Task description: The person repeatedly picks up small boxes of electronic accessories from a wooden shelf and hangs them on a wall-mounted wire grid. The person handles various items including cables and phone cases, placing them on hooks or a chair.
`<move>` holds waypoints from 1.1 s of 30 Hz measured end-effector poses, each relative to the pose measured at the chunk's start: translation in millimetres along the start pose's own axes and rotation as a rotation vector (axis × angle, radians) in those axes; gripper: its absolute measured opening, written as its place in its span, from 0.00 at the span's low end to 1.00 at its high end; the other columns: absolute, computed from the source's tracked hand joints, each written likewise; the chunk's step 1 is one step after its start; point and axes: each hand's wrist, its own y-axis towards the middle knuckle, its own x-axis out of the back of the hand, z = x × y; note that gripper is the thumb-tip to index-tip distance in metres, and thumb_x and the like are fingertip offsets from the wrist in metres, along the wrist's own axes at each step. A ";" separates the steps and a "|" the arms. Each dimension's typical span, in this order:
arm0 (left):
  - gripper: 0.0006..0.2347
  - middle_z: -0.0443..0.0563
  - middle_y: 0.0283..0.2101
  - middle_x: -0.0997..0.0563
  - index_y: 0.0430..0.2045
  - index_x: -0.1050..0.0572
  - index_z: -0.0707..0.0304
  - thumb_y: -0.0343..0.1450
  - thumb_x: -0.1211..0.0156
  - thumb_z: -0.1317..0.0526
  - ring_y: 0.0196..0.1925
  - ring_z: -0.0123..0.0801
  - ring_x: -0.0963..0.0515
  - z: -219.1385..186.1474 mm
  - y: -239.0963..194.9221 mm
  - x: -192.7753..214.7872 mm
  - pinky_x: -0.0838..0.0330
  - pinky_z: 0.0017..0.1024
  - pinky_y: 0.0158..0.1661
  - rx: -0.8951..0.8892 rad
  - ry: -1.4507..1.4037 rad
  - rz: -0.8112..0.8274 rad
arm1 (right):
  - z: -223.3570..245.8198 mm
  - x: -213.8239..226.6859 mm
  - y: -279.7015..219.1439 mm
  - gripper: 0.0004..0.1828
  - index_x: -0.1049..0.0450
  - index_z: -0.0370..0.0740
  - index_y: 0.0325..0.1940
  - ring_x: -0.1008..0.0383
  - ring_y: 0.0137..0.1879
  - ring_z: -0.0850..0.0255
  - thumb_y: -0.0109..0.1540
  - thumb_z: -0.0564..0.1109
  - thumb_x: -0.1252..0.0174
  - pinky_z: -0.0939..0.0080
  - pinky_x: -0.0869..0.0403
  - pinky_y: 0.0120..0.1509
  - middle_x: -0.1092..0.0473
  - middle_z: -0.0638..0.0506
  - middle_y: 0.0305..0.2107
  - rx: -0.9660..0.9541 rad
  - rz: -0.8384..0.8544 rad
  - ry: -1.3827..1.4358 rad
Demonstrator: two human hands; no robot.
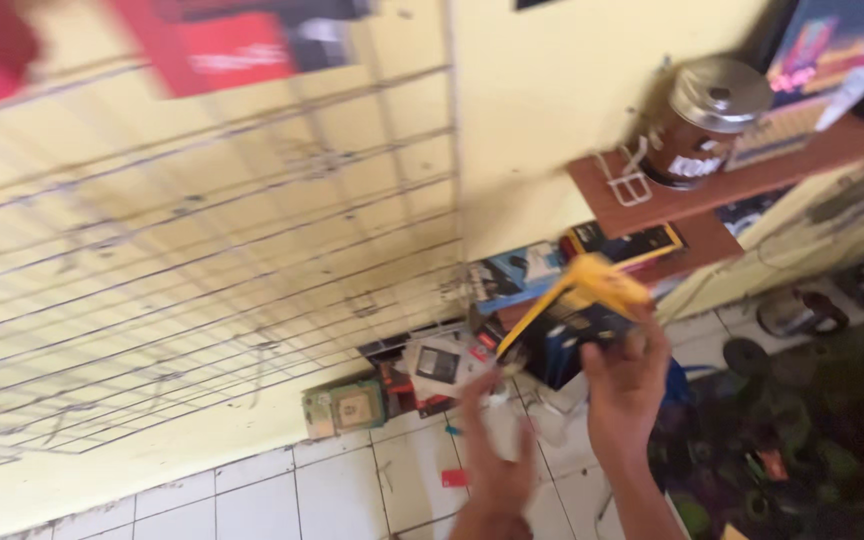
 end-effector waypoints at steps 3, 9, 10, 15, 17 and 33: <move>0.35 0.65 0.66 0.34 0.69 0.49 0.69 0.70 0.31 0.69 0.68 0.49 0.30 -4.9 40.7 66.6 0.35 0.42 0.68 -0.345 0.028 -0.147 | 26.0 -41.6 -3.0 0.37 0.45 0.34 0.76 0.30 0.65 0.59 0.63 0.24 0.46 0.61 0.30 0.68 0.32 0.43 0.60 0.023 0.240 0.011; 0.29 0.59 0.56 0.23 0.65 0.33 0.61 0.67 0.31 0.73 0.58 0.48 0.20 -67.7 122.2 157.8 0.24 0.36 0.56 -0.363 0.180 0.042 | 70.7 -131.7 23.8 0.37 0.46 0.32 0.77 0.28 0.64 0.60 0.64 0.24 0.49 0.62 0.29 0.66 0.32 0.43 0.59 0.052 0.480 0.104; 0.29 0.60 0.56 0.23 0.66 0.34 0.61 0.67 0.32 0.73 0.57 0.48 0.20 -76.2 131.5 166.5 0.24 0.36 0.54 -0.362 0.168 0.060 | 74.6 -141.7 28.5 0.37 0.47 0.33 0.78 0.27 0.62 0.60 0.64 0.24 0.49 0.63 0.28 0.65 0.31 0.44 0.58 0.076 0.497 0.104; 0.30 0.59 0.55 0.24 0.67 0.35 0.59 0.69 0.34 0.73 0.53 0.45 0.20 -92.2 161.2 188.0 0.23 0.35 0.49 -0.316 0.116 0.109 | 80.4 -175.2 45.5 0.39 0.46 0.38 0.79 0.27 0.58 0.62 0.64 0.24 0.48 0.65 0.28 0.61 0.31 0.46 0.53 0.067 0.521 0.074; 0.29 0.57 0.54 0.24 0.67 0.35 0.58 0.69 0.34 0.72 0.52 0.44 0.20 -88.6 170.7 189.0 0.22 0.34 0.47 -0.280 0.087 0.118 | 77.9 -184.7 52.2 0.39 0.46 0.40 0.79 0.27 0.56 0.63 0.64 0.24 0.48 0.66 0.28 0.58 0.30 0.47 0.51 0.065 0.510 0.040; 0.30 0.60 0.56 0.27 0.69 0.39 0.58 0.71 0.38 0.74 0.51 0.44 0.21 -32.7 193.3 174.2 0.23 0.33 0.48 -0.321 0.068 0.094 | 40.3 -199.1 70.1 0.37 0.42 0.43 0.77 0.25 0.56 0.63 0.65 0.27 0.44 0.66 0.23 0.57 0.31 0.48 0.52 0.226 0.446 -0.163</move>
